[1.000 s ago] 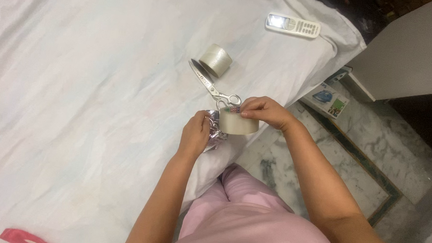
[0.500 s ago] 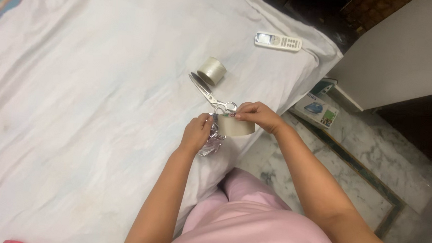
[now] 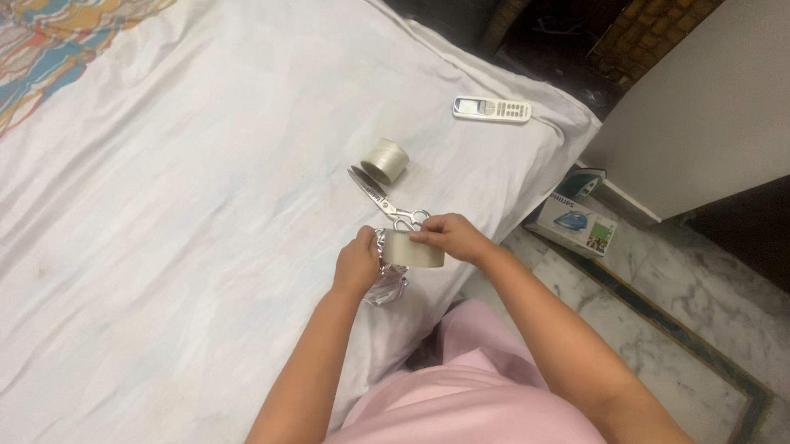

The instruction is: The person wraps a small item using blue and silver foil paper on a white-covered table. They fold the paper around the item, cut and apply clear tape with scissors, and adjust the wrapped package to secure the ends.

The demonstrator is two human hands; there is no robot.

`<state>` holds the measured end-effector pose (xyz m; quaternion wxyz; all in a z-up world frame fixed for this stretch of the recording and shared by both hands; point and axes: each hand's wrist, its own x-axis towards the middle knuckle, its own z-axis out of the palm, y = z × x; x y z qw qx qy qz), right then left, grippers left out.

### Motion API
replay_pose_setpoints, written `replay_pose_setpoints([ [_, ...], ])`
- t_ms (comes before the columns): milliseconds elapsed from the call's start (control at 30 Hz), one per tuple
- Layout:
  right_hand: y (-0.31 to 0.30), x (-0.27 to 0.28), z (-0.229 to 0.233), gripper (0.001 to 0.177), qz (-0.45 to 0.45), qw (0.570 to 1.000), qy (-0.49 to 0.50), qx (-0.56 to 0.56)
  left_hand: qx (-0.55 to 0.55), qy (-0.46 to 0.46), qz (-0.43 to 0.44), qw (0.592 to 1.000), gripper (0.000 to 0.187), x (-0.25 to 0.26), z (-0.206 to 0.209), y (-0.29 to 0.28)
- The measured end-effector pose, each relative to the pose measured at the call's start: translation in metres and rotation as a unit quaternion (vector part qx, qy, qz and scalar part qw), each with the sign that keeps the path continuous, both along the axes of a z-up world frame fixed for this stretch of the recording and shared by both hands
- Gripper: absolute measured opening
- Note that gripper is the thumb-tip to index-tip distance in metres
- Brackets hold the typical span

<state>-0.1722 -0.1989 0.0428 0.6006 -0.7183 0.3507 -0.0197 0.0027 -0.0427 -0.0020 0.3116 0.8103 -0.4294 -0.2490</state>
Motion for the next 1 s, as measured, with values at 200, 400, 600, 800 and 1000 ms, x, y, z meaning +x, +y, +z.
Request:
replay_pose_setpoints([
  [200,-0.001,0.007,0.005,0.035,0.026,0.999,0.016,-0.03,0.052,-0.013,0.021,0.998,0.017,-0.005,0.0,-0.005],
  [400,-0.023,0.017,0.011,0.034,0.059,0.997,0.041,-0.01,-0.024,-0.085,0.004,0.996,0.018,-0.003,0.014,0.003],
  [600,-0.083,-0.013,-0.009,0.037,-0.004,0.999,0.027,0.045,0.027,-0.07,0.101,0.992,0.041,0.022,0.021,0.02],
  [800,-0.127,-0.046,-0.04,0.04,-0.066,0.991,0.05,0.105,0.107,-0.113,0.244,0.957,0.054,0.088,-0.038,0.066],
  [1000,-0.143,-0.051,-0.076,0.04,-0.116,0.972,0.005,0.202,0.203,0.036,0.369,0.907,0.056,0.138,-0.118,0.124],
])
